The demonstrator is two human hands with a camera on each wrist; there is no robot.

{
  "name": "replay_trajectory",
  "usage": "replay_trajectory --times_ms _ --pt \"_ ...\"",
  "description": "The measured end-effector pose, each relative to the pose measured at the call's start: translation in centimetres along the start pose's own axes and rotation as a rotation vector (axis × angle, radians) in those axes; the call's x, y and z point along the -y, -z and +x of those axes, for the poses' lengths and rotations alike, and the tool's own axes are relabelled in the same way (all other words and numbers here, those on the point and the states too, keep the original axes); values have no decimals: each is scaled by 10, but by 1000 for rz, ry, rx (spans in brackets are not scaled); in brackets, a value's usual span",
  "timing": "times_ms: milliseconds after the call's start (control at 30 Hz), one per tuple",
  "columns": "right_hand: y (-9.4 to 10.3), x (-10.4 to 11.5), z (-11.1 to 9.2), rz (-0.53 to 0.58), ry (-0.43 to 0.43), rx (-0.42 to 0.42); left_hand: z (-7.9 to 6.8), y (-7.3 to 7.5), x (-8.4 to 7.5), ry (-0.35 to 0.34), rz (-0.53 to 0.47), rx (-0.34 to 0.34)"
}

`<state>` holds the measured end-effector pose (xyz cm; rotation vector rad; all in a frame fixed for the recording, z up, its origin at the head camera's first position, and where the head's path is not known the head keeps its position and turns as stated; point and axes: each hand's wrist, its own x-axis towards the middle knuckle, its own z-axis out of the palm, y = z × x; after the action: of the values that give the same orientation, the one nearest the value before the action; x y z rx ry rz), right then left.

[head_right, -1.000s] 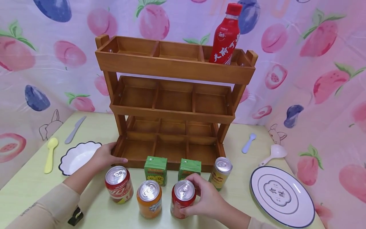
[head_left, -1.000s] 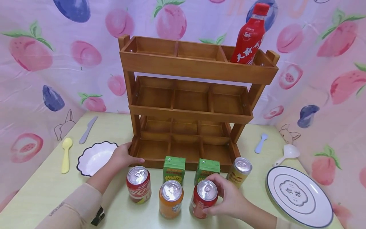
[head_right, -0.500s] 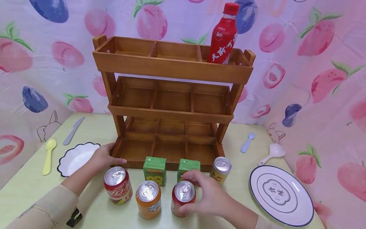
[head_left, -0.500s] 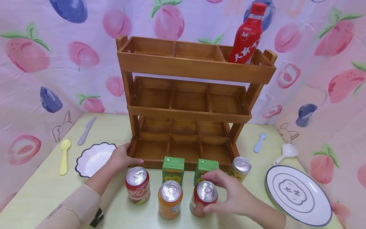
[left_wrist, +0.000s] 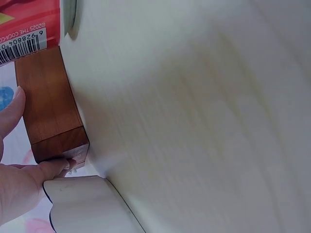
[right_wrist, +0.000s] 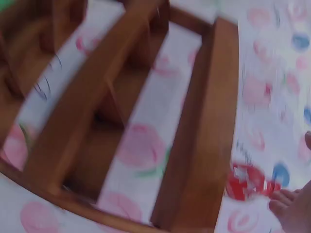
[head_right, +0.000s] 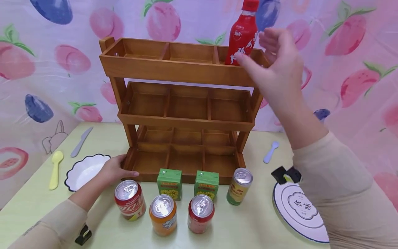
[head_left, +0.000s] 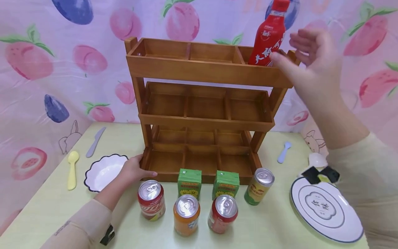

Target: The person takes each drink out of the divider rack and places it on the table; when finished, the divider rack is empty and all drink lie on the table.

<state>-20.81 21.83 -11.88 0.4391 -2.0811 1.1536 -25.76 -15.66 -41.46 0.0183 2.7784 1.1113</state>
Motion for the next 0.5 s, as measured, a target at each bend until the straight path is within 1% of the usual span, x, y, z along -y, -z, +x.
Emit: replay_trajectory --times_ms 33,133,233,333,400,500 --pt "2 -4 13 -19 -95 -10 0 0 0 -1 4 -1" --pt "3 -11 43 -63 -313 17 2 -1 1 -1 8 2" --pt "-4 -19 62 -115 -480 81 2 -1 2 -2 10 2" --pt "-13 -26 72 -135 -565 137 1 -1 2 -1 10 5" --pt "-18 -30 74 -129 -577 155 0 -1 1 2 5 5" --pt "-22 -33 75 -65 -579 142 -2 -1 0 4 -12 8"
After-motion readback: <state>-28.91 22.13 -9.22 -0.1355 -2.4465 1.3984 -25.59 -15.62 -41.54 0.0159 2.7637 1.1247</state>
